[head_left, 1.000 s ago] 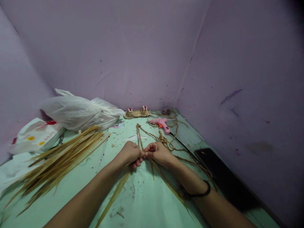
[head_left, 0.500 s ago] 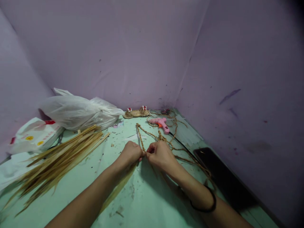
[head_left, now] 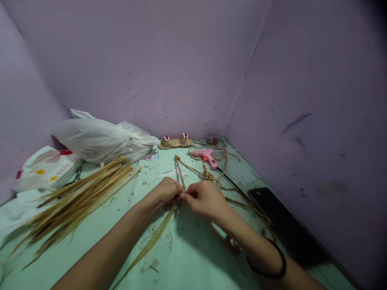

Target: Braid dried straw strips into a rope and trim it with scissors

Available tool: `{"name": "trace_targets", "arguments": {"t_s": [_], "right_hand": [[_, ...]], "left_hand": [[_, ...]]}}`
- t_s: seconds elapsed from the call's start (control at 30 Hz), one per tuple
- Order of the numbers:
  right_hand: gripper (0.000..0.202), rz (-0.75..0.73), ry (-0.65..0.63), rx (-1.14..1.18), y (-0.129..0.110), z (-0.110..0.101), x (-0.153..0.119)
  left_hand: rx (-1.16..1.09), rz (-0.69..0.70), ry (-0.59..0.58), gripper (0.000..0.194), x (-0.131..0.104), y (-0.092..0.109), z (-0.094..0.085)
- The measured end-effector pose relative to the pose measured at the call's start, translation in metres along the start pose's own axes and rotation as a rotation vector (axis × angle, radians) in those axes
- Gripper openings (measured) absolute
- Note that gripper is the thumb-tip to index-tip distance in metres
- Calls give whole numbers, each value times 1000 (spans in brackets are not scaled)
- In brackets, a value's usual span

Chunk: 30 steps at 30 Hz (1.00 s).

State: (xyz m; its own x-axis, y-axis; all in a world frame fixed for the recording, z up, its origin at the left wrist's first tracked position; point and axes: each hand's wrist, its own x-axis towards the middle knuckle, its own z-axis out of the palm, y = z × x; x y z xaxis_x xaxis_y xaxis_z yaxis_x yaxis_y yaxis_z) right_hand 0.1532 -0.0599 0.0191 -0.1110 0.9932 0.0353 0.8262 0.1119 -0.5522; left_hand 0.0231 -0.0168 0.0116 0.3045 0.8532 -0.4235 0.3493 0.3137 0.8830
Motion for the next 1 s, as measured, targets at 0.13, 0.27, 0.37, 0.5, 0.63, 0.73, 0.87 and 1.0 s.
{"name": "trace_targets", "arguments": {"t_s": [0.13,0.27,0.37,0.5,0.63,0.73,0.87,1.0], "right_hand": [[8,277,3,584,18,-5,17],[8,466,-339,1049,9,1,17],[14,461,-384,1030,2,7,15],[18,458,-302,843,7,14,18],[15,430,-217,802,12,16,19],[14,413,-181,845,11,16,16],[11,346,-130,883,11,18,15],[6,357,-105,926,13,20,16]], "left_hand": [[9,-3,-70,4,2,-1,-4],[11,19,-120,7,2,-1,-6],[27,9,-128,8,1,-1,-6],[53,1,-137,8,1,0,-7],[62,15,-189,9,1,-1,-9],[69,-3,-226,7,1,-2,-11],[129,-62,-149,11,1,-3,-13],[171,-54,-217,16,-3,0,-20]]}}
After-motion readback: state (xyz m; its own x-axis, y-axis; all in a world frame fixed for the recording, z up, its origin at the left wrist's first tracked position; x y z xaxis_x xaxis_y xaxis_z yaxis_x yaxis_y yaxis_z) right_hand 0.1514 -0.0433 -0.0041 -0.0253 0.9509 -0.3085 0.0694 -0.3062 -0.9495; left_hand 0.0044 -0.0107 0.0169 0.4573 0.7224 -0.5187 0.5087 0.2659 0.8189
